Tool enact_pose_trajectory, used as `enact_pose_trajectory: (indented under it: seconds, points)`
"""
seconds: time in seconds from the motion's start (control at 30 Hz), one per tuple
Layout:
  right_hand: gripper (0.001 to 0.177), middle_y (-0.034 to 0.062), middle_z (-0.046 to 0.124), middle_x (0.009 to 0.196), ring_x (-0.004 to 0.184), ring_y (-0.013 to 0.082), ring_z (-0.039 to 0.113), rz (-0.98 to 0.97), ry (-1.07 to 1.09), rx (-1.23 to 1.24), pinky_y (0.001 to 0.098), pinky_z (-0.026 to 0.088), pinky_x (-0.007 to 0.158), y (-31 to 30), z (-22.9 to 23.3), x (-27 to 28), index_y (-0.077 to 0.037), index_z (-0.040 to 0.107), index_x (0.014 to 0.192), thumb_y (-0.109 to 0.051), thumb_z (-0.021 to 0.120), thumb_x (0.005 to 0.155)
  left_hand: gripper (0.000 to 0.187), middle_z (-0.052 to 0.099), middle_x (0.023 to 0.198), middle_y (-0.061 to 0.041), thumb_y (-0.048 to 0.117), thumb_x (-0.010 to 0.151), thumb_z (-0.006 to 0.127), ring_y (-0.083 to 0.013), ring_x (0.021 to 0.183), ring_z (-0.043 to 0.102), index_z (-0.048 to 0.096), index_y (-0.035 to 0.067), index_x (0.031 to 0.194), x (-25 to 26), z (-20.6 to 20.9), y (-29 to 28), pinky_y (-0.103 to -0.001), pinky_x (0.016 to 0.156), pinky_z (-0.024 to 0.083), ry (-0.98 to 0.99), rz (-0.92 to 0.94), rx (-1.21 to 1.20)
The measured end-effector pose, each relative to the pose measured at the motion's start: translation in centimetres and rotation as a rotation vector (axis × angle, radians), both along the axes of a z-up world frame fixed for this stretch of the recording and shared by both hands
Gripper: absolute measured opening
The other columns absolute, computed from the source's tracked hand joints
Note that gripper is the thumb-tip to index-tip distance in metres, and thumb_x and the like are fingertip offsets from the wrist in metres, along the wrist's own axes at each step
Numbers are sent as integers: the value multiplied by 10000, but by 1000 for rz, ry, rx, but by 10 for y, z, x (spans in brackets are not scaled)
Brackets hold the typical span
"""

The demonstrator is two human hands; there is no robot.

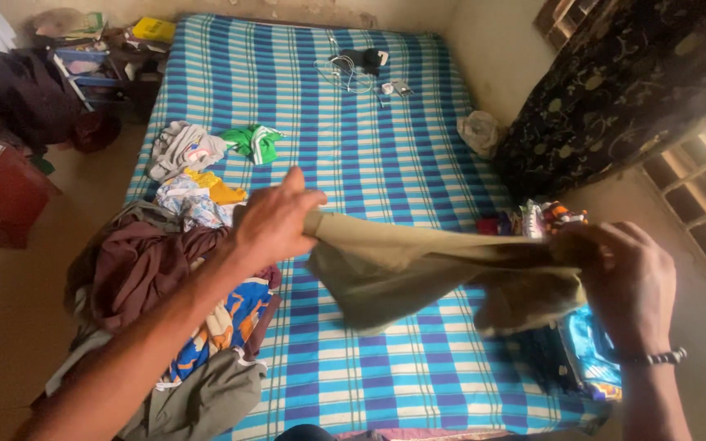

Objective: Folding various items of clothing including a shirt, pants, and a tank top on a bed.

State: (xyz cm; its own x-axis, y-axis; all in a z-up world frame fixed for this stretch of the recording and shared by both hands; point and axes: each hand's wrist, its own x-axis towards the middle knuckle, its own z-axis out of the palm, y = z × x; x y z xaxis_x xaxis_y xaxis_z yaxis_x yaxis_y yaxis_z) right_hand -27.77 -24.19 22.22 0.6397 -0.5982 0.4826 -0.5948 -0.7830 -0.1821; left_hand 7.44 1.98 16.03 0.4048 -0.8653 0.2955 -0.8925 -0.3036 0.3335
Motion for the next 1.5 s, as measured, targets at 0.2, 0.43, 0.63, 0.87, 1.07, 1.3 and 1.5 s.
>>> enact_pose_trajectory:
  seconds: [0.2,0.43,0.63,0.87,1.07,1.3,1.5]
  points:
    - [267,144,743,1183,1025,247,726,30,-291,372,373,596,820,-43,-8,-4,-122,679,1301,-167,614,1046,512,657,1027,-86,135,719,798,-262,861,698,721,170,1224,-24,51,12,-397,739,574,5,-93,-179]
    - [579,161,708,1292,1109,293,723,340,-267,736,392,603,891,-78,9,-17,-100,595,1391,-235,743,848,188,745,847,-87,259,998,697,-221,727,714,771,173,1147,-64,88,-1,-362,697,551,44,104,-261]
    - [663,120,746,1176,1078,256,738,552,12,297,386,626,904,-96,20,-41,-82,601,1308,-198,862,710,220,733,997,-69,194,1011,603,-183,934,670,714,8,1045,-95,79,-32,-322,834,524,42,7,-667]
    - [284,82,754,1138,1033,219,734,550,-231,404,373,609,884,-144,19,-70,-60,687,1199,-45,684,916,193,647,1034,12,208,1018,572,-55,979,578,652,54,1101,-131,38,-58,-239,885,471,869,35,-817]
    - [153,70,688,1120,1053,153,663,687,-467,473,318,569,901,-157,15,-59,-32,627,1199,-14,557,1064,184,548,874,65,246,965,671,-33,836,495,601,87,903,-173,38,-69,-232,748,421,803,107,-638]
    - [138,77,618,1007,945,138,568,676,-371,408,325,494,814,-143,31,-40,-8,561,1195,-119,502,1139,379,456,724,78,166,927,810,-38,676,389,472,91,774,-170,37,-59,-256,576,304,955,69,-601]
    - [419,132,719,1078,923,196,704,736,-117,292,358,576,771,-119,74,-29,-19,576,1262,-263,680,938,295,699,1011,41,235,833,733,-50,976,629,688,144,1110,-160,63,-51,-233,831,505,1101,-19,-433]
